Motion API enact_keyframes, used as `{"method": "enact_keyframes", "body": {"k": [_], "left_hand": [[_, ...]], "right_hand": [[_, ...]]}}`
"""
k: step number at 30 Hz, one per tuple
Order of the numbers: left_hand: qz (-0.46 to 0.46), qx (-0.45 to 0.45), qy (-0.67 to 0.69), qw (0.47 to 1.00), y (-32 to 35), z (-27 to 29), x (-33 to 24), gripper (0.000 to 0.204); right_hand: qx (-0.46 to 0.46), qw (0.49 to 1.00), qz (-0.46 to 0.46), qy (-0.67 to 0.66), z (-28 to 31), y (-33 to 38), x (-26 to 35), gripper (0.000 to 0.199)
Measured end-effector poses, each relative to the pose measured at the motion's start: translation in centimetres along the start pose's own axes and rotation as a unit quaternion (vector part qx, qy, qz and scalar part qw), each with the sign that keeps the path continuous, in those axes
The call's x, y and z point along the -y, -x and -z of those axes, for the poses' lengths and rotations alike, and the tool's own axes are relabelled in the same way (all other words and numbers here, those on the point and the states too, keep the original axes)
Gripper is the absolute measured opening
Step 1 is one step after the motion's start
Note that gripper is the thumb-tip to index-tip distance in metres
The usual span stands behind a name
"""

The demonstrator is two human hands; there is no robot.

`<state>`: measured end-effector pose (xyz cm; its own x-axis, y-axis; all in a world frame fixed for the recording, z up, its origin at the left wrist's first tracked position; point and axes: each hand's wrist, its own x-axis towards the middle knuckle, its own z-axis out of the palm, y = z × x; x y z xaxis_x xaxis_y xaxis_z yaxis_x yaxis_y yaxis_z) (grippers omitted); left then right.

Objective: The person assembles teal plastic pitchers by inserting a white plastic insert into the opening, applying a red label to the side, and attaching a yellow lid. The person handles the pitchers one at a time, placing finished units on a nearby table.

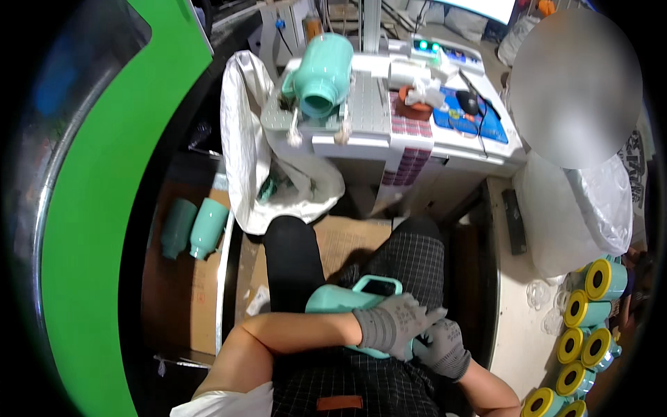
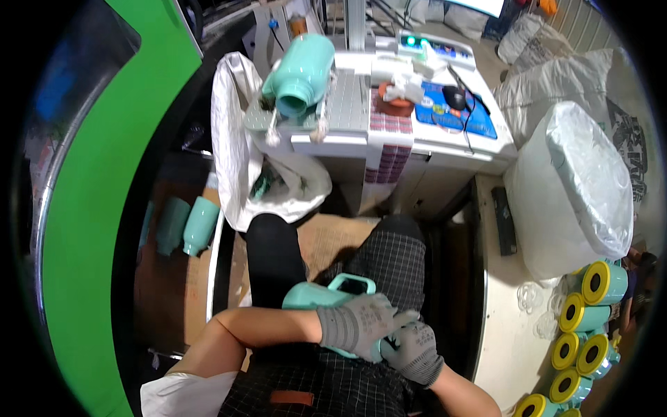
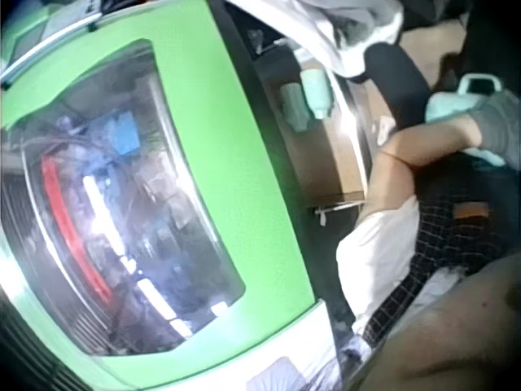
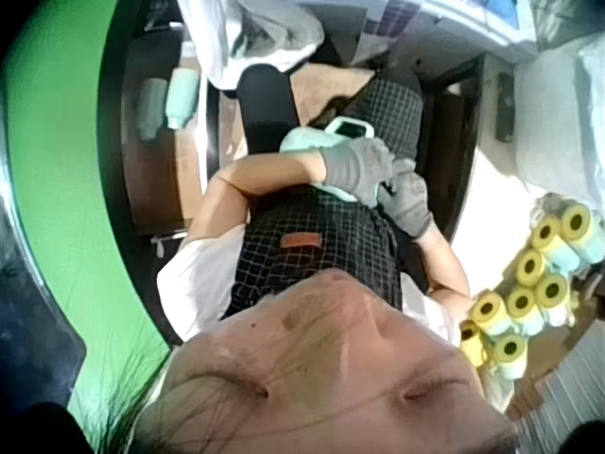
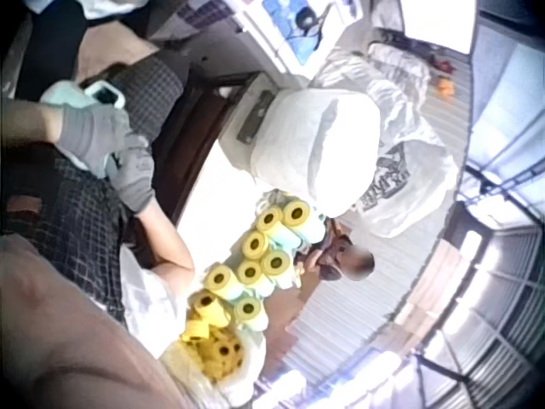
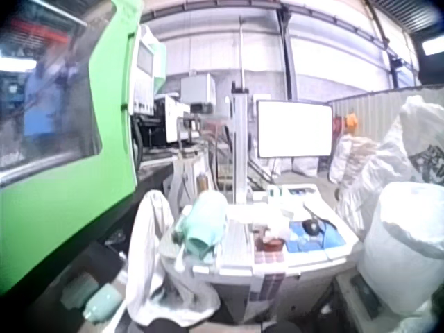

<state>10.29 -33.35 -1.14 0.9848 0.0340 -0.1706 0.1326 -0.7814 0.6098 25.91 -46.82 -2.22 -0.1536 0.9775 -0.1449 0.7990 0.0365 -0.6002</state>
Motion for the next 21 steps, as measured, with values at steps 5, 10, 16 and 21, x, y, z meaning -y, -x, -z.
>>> {"method": "enact_keyframes", "body": {"k": [5,10,16,21], "left_hand": [[0.121,-0.130,0.080,0.981,6.6,4.9,1.8,0.099],[0.035,-0.173,0.074,0.982,11.3,3.7,1.2,0.091],[0.007,-0.223,0.050,0.974,11.9,3.1,0.6,0.092],[-0.040,-0.282,0.061,0.957,12.3,6.4,1.0,0.077]], "right_hand": [[-0.329,0.939,0.098,-0.013,2.7,1.5,3.5,0.006],[-0.581,0.737,0.046,-0.341,-1.5,-5.7,2.3,0.029],[-0.304,0.900,0.113,-0.292,-1.4,-18.6,6.7,0.078],[-0.361,0.875,0.013,-0.321,-3.0,-13.3,3.3,0.059]]}}
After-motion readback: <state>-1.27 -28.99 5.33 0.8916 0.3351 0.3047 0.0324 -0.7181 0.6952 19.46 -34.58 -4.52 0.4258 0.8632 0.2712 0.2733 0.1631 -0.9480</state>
